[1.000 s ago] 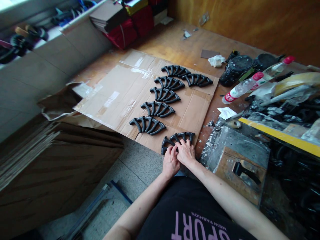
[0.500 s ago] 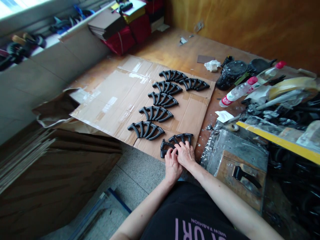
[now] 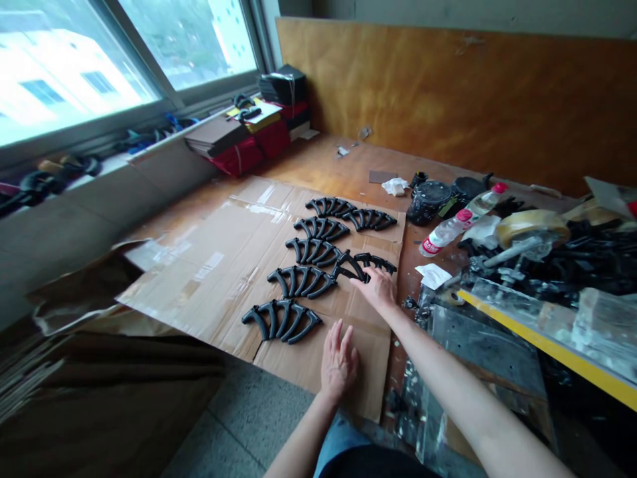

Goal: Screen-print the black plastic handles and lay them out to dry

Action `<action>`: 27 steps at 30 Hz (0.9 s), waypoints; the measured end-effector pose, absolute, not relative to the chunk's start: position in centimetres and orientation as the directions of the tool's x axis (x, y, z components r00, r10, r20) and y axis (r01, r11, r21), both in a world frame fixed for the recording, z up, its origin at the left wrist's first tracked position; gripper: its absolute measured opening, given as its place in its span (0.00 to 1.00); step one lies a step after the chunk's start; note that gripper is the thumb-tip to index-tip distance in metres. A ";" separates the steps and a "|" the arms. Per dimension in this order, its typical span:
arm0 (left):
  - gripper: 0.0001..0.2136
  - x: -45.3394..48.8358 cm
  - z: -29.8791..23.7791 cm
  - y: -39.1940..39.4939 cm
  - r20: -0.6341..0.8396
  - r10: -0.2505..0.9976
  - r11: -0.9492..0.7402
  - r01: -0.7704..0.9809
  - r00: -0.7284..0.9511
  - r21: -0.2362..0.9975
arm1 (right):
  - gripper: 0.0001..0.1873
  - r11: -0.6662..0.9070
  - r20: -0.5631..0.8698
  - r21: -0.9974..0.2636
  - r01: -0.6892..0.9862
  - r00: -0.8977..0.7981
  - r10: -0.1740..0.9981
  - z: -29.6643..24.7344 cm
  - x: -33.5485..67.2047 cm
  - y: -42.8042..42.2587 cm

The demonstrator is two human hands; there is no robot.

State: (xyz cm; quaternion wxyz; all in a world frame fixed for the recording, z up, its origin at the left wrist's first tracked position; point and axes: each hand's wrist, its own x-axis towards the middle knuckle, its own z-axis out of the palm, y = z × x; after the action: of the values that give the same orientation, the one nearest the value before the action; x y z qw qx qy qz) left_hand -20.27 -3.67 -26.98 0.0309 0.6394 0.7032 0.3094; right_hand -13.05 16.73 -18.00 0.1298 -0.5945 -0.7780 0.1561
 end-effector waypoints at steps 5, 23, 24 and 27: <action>0.24 -20.6 -29.0 -3.9 0.333 0.935 -0.027 0.916 -0.118 0.400 | 0.25 0.073 -0.074 -0.329 0.942 -0.102 0.992 -19.7 -14.1 25.5; 0.23 -20.9 -28.9 -3.3 0.406 0.911 -0.106 0.915 -0.066 0.389 | 0.29 0.247 -0.076 -0.393 0.885 -0.299 0.951 -19.4 -15.1 24.5; 0.22 -20.9 -28.9 -3.3 0.402 0.913 -0.106 0.915 -0.065 0.389 | 0.28 0.302 -0.036 -0.412 0.859 -0.347 0.937 -19.0 -14.8 23.1; 0.22 -20.8 -28.9 -3.3 0.405 0.913 -0.113 0.917 -0.056 0.382 | 0.24 0.479 0.056 -0.453 0.752 -0.512 0.857 -18.0 -13.3 18.3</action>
State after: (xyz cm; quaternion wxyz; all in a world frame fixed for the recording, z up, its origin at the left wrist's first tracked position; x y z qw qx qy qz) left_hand -20.81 -3.26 -28.88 -0.0040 0.6870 0.6659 0.2908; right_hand -13.33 18.29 -17.97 0.1387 -0.4739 -0.8488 0.1892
